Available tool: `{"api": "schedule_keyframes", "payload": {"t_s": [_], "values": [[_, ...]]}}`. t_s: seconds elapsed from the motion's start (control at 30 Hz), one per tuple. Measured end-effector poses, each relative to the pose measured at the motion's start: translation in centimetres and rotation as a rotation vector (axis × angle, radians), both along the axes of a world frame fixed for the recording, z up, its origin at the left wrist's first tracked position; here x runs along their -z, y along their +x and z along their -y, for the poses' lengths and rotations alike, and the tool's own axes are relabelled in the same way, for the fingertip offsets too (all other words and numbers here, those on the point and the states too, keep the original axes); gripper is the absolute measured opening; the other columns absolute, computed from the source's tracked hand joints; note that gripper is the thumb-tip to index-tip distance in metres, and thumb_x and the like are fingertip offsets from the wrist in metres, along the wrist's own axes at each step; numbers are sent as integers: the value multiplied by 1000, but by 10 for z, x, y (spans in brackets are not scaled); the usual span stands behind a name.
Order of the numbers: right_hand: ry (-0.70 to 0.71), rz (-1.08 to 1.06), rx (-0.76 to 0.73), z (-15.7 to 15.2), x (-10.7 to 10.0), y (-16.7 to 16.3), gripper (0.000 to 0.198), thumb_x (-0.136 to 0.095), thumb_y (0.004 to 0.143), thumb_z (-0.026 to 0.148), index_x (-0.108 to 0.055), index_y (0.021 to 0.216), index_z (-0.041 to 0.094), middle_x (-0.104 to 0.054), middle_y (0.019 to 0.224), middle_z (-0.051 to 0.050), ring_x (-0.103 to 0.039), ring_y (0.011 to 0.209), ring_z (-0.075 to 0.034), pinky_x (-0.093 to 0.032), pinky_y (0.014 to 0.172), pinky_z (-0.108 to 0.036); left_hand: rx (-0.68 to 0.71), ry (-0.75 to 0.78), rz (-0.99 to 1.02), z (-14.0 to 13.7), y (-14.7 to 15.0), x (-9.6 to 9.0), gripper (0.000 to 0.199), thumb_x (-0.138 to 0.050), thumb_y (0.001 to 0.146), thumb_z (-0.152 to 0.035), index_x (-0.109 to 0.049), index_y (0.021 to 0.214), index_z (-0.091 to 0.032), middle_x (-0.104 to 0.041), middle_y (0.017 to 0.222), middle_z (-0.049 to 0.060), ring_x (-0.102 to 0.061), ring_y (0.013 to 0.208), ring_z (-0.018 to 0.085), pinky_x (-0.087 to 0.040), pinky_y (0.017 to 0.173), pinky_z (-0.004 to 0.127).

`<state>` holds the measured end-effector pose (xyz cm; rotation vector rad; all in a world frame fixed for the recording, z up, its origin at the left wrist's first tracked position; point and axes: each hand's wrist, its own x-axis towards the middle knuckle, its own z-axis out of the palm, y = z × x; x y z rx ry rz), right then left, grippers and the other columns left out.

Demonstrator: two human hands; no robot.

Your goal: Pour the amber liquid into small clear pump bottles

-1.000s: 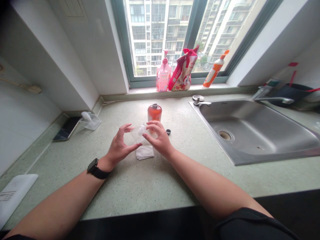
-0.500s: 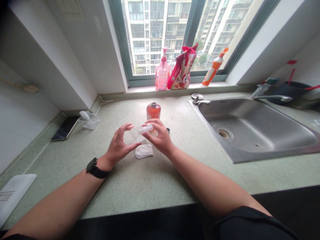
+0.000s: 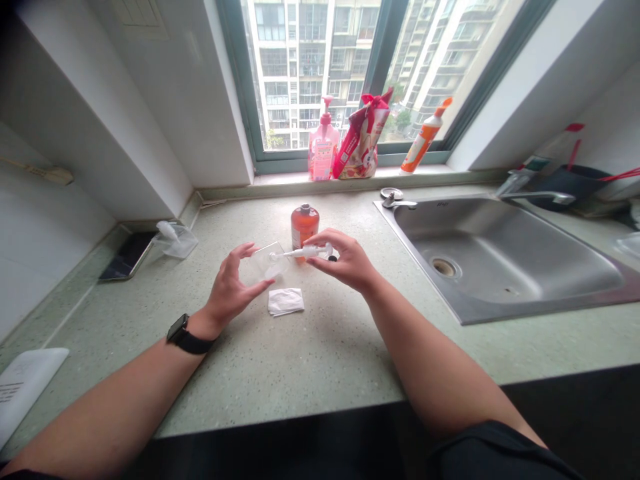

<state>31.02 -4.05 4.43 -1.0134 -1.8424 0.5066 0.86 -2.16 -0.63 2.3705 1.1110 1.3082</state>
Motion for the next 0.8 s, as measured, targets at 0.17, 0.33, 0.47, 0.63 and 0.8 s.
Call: {"api": "schedule_keyframes", "payload": {"t_s": [0.17,0.33,0.47,0.63,0.8], "values": [[76,165,39,-4,2,9,22,-79,92,44,-81,107,29,-84,106,-5,-77,97,-25,-61,91,-44,-14,-20,-2,1,0,-1,85,-92,85,-45,-46,155,-27,-73,138,12,-70,130,33,-50,120,56],[57,237,48,-7,4,15,21,-75,95,39,-82,112,29,-85,110,-5,-79,100,-26,-62,93,-46,-11,-42,14,1,-1,-1,84,-91,86,-48,-47,154,-27,-71,140,13,-71,128,33,-51,119,56],[7,107,144,-9,-3,38,28,-77,93,46,-81,115,28,-85,114,-6,-79,106,-26,-61,100,-48,-2,-63,33,0,-2,0,83,-91,86,-48,-48,154,-27,-71,140,13,-71,127,32,-53,118,55],[-66,83,335,-20,2,87,32,-83,85,48,-82,109,27,-84,110,-6,-78,108,-29,-60,105,-55,10,-87,50,1,-2,-1,81,-91,86,-48,-50,152,-26,-71,140,13,-71,127,31,-55,116,54],[-258,304,354,-27,19,113,22,-86,76,27,-81,97,25,-84,102,-6,-79,101,-28,-63,97,-49,11,-110,58,0,-2,-2,79,-90,86,-50,-51,151,-26,-70,140,13,-72,126,32,-57,115,54]]}}
